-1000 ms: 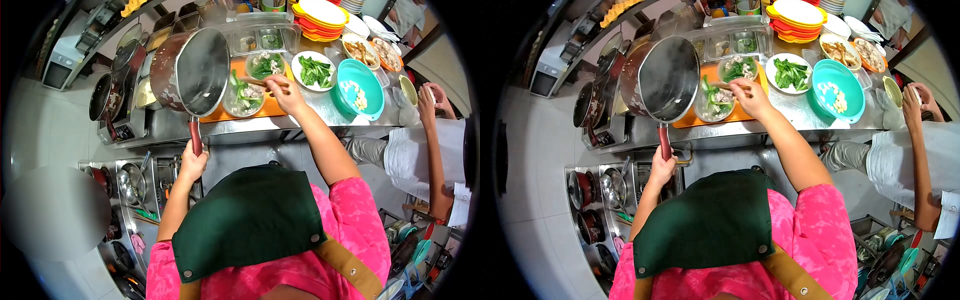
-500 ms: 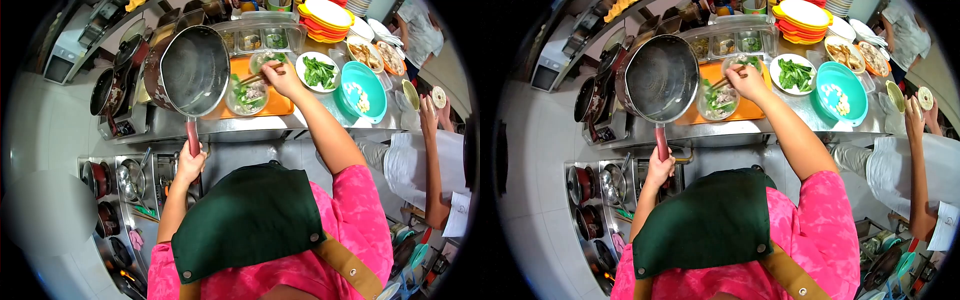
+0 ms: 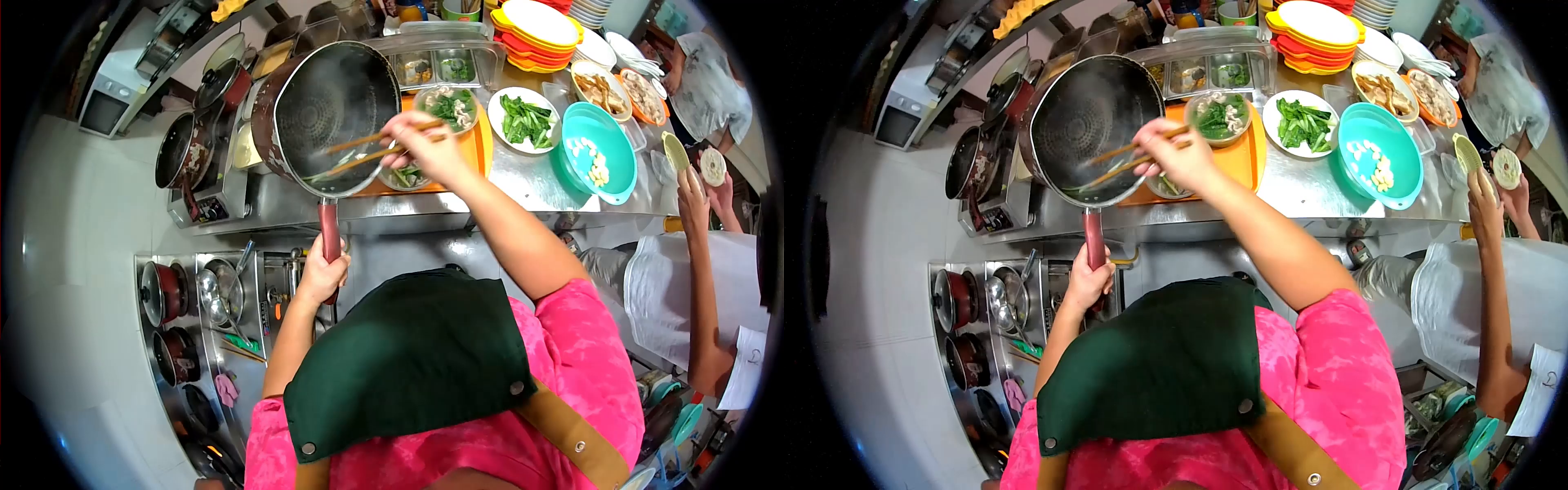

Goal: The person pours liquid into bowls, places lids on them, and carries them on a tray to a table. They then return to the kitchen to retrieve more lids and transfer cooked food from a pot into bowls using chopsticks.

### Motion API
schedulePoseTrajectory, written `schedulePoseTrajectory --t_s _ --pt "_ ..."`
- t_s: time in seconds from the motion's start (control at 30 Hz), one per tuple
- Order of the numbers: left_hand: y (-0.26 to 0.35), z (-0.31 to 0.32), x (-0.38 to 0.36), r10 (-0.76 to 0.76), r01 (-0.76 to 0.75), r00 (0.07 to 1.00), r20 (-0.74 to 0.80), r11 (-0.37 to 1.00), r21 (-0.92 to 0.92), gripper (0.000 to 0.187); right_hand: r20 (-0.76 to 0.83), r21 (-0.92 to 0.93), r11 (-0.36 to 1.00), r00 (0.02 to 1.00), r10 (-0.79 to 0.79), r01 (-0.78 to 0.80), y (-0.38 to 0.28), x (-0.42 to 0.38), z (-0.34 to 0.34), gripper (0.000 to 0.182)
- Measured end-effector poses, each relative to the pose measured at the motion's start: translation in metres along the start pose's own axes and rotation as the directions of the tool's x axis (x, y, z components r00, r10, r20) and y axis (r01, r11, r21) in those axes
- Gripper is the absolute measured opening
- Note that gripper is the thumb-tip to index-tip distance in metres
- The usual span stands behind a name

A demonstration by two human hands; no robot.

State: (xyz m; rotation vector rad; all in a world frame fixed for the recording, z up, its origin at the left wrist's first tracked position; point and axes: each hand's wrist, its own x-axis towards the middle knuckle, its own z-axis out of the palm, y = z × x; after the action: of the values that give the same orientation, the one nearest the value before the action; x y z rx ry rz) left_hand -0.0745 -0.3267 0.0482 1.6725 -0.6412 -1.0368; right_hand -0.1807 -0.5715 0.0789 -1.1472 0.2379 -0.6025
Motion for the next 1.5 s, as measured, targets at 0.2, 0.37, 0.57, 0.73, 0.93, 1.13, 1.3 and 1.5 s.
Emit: schedulePoseTrajectory --t_s 0.2,0.37,0.57,0.73,0.93,1.13,1.3,1.5 --pt "0.000 0.003 0.000 0.037 -0.037 0.999 0.000 0.992 0.119 0.024 -0.262 -0.149 0.989 0.965 -0.020 -0.021 -0.016 -0.004 -0.024 0.018" --pt "-0.003 0.008 0.006 0.033 -0.024 0.999 -0.040 0.977 0.214 0.024 -0.200 0.087 0.990 0.971 0.129 -0.113 0.004 -0.002 -0.030 0.017" --pt "-0.012 0.010 0.019 0.223 -0.169 0.973 -0.061 0.865 0.473 0.022 -0.402 -0.080 0.997 0.916 -0.014 -0.020 -0.006 -0.016 -0.057 0.021" --pt "-0.002 0.018 0.025 0.255 -0.142 0.964 -0.078 0.738 0.660 0.024 -0.373 -0.091 0.995 0.925 -0.069 0.037 -0.015 -0.018 -0.063 0.021" --pt "0.003 0.024 0.031 0.261 -0.133 0.960 -0.097 0.737 0.663 0.024 -0.427 -0.108 0.994 0.904 -0.016 -0.034 -0.006 -0.021 -0.073 0.022" --pt "0.004 0.022 0.029 0.237 -0.059 0.951 -0.198 0.770 0.635 0.026 -0.347 -0.214 0.975 0.938 -0.012 -0.067 0.007 -0.027 -0.086 0.021" --pt "0.002 0.019 0.014 0.083 -0.050 0.967 -0.241 0.989 0.139 0.022 -0.181 -0.538 0.842 0.971 -0.155 0.034 0.020 -0.016 -0.085 0.019" --pt "0.009 0.012 -0.024 -0.024 -0.014 0.975 -0.223 0.985 -0.171 0.023 -0.030 -0.613 0.783 0.988 -0.152 0.102 -0.008 -0.016 -0.083 0.016"
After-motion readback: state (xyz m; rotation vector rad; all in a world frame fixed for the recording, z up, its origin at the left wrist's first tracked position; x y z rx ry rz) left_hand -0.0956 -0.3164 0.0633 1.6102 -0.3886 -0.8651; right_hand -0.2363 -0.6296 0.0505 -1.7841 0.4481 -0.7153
